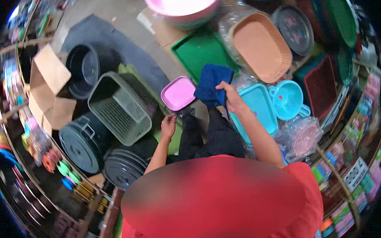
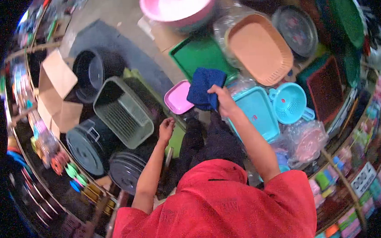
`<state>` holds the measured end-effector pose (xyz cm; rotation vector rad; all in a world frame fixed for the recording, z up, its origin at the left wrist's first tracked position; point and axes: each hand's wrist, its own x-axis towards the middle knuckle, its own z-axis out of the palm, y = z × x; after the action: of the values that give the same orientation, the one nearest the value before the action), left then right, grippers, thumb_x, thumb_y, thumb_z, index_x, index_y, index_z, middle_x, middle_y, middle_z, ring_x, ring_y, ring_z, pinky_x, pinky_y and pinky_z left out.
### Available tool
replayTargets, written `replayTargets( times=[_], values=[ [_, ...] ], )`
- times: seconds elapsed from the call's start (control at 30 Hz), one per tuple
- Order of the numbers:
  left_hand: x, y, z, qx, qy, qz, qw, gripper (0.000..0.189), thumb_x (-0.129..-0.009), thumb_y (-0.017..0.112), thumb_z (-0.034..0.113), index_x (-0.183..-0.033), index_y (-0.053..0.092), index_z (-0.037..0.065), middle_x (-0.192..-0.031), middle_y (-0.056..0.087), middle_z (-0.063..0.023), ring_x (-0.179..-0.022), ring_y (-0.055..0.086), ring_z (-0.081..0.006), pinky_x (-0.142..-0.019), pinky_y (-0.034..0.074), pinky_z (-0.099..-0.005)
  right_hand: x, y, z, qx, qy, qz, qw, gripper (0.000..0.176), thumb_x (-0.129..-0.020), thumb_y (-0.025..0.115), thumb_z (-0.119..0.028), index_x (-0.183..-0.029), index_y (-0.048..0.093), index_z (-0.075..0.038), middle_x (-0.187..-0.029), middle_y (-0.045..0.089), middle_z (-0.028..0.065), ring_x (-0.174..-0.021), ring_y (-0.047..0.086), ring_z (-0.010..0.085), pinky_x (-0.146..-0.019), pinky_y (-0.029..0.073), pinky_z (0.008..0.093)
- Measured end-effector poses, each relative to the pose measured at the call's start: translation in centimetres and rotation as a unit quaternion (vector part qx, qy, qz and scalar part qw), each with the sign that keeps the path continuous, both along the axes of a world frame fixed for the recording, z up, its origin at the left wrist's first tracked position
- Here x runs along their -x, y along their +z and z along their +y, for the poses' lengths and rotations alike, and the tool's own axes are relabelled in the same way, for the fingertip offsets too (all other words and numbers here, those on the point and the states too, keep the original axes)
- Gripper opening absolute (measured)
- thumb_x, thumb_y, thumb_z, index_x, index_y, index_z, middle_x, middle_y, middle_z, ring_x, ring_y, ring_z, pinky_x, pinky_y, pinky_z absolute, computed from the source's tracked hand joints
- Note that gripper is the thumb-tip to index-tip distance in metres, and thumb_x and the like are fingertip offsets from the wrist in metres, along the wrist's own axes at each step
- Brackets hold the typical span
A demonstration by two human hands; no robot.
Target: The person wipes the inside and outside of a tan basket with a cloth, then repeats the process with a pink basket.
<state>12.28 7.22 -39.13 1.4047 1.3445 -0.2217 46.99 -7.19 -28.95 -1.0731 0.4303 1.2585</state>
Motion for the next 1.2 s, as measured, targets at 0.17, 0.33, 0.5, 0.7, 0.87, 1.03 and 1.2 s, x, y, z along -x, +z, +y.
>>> replayTargets(
  times=[0.17, 0.33, 0.5, 0.7, 0.87, 1.03, 1.2],
  values=[
    [9.8, -5.1, -5.0, 0.145, 0.185, 0.099, 0.967, 0.033, -0.108, 0.062, 0.041, -0.116, 0.070, 0.009, -0.099, 0.073, -0.0027, -0.077, 0.065, -0.0128, -0.066, 0.052, -0.0315, 9.3, -5.7, 5.4, 0.077, 0.122, 0.082, 0.986, 0.035, -0.086, 0.070, -0.015, -0.120, 0.066, -0.007, -0.109, 0.071, 0.0053, -0.098, 0.070, 0.0214, -0.092, 0.059, 0.0402],
    [17.3, -14.4, -11.7, 0.289, 0.275, 0.138, 0.906, 0.032, -0.108, 0.061, 0.040, -0.118, 0.067, 0.010, -0.093, 0.069, -0.0023, -0.074, 0.063, -0.0129, -0.062, 0.052, -0.0313, 15.7, -18.7, 6.5, 0.132, 0.223, 0.081, 0.963, 0.046, -0.087, 0.073, -0.019, -0.129, 0.060, -0.003, -0.119, 0.068, 0.0089, -0.105, 0.069, 0.0229, -0.097, 0.055, 0.0382],
    [17.9, -25.7, -9.1, 0.283, 0.250, 0.079, 0.923, 0.028, -0.108, 0.061, 0.035, -0.109, 0.071, 0.009, -0.085, 0.068, -0.0005, -0.068, 0.061, -0.0106, -0.058, 0.048, -0.0286, 19.8, -36.5, 4.3, 0.258, 0.323, -0.030, 0.910, 0.049, -0.086, 0.075, -0.022, -0.126, 0.062, 0.002, -0.123, 0.067, 0.0130, -0.107, 0.068, 0.0227, -0.095, 0.055, 0.0376],
    [17.4, -44.0, -2.0, 0.114, 0.186, 0.136, 0.966, 0.044, -0.103, 0.062, 0.046, -0.114, 0.073, 0.004, -0.097, 0.077, -0.0127, -0.090, 0.073, -0.0267, -0.081, 0.056, -0.0409, 19.2, -50.8, 5.0, 0.365, 0.451, -0.201, 0.789, 0.070, -0.083, 0.081, -0.034, -0.137, 0.063, 0.008, -0.125, 0.072, 0.0181, -0.105, 0.071, 0.0272, -0.088, 0.057, 0.0414],
    [17.3, -51.8, 0.1, 0.033, 0.218, 0.148, 0.964, 0.041, -0.095, 0.070, 0.035, -0.123, 0.073, 0.005, -0.113, 0.077, -0.0171, -0.107, 0.073, -0.0315, -0.098, 0.054, -0.0441, 17.7, -56.0, 8.6, 0.340, 0.543, -0.267, 0.720, 0.055, -0.084, 0.082, -0.035, -0.121, 0.073, 0.005, -0.110, 0.077, 0.0231, -0.104, 0.075, 0.0356, -0.094, 0.056, 0.0449],
    [20.0, -59.5, -0.1, -0.007, 0.147, 0.200, 0.969, 0.055, -0.087, 0.078, 0.030, -0.136, 0.067, 0.007, -0.128, 0.073, -0.0169, -0.121, 0.069, -0.0370, -0.107, 0.051, -0.0460, 17.1, -63.2, 8.7, 0.299, 0.546, -0.321, 0.713, 0.054, -0.083, 0.082, -0.035, -0.118, 0.074, 0.004, -0.115, 0.076, 0.0265, -0.108, 0.074, 0.0383, -0.097, 0.056, 0.0464],
    [15.6, -55.2, 4.1, 0.007, 0.199, 0.218, 0.955, 0.068, -0.085, 0.081, 0.030, -0.147, 0.059, 0.011, -0.136, 0.069, -0.0224, -0.126, 0.066, -0.0405, -0.109, 0.050, -0.0493, 17.9, -64.1, 10.1, 0.260, 0.561, -0.398, 0.678, 0.047, -0.086, 0.080, -0.034, -0.114, 0.077, 0.004, -0.098, 0.078, 0.0197, -0.096, 0.076, 0.0294, -0.089, 0.057, 0.0407]
  ],
)
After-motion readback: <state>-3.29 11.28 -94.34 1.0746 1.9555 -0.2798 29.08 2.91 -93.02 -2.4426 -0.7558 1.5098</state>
